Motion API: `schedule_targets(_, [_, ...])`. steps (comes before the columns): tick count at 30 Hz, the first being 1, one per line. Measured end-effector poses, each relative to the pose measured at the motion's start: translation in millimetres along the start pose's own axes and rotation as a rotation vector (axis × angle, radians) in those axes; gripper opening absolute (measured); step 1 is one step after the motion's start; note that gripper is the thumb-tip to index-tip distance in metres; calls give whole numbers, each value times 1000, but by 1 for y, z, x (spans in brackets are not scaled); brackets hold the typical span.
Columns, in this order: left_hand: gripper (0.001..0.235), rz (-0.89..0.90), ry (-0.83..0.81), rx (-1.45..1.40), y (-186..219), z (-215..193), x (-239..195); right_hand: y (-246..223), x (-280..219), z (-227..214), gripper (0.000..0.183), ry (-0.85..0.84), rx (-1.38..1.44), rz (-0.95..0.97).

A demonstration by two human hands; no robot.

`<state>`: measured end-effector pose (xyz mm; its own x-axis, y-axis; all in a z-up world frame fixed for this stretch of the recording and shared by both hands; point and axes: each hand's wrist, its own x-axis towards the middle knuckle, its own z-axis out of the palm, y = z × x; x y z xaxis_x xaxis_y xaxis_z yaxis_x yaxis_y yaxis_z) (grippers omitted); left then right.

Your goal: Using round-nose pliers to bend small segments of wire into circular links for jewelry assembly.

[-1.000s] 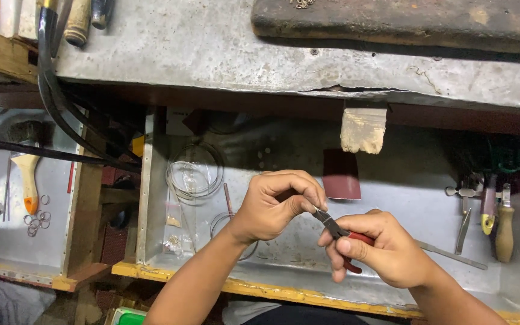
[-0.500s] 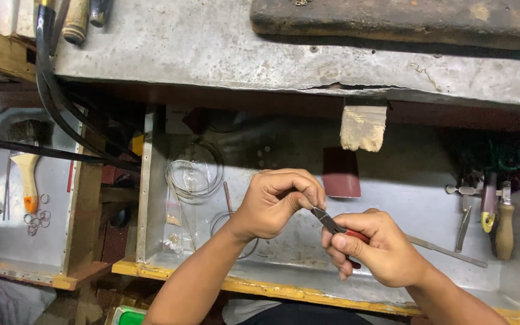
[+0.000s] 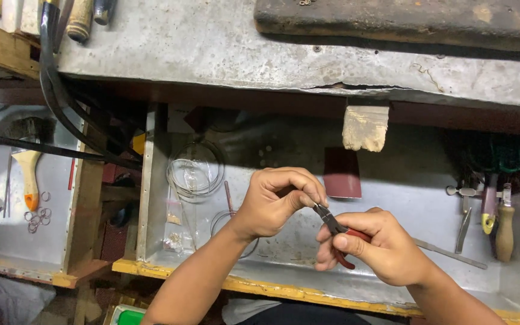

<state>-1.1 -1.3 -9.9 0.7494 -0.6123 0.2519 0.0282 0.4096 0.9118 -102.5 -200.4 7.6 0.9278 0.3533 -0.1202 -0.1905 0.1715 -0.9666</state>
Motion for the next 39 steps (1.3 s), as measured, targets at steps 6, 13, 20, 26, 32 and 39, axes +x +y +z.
schedule_targets(6, [23, -1, 4, -16, -3, 0, -1, -1, 1, 2, 25, 17, 23, 2])
schedule_targets(13, [18, 40, 26, -11, -14, 4, -4, 1, 1, 10, 25, 26, 168, 26])
schedule_targets(20, [25, 76, 66, 16, -14, 10, -6, -7, 3, 16, 32, 6, 95, -32])
schedule_targets(26, [5, 56, -8, -174, -12, 4, -4, -6, 1, 8, 35, -81, 289, 57])
schedule_targets(32, [10, 53, -109, -255, -11, 0, -2, 1, -1, -1, 36, -174, 338, 101])
schedule_targets(39, [15, 17, -53, -239, -11, 0, -2, 8, -3, -2, 32, -85, 278, 93])
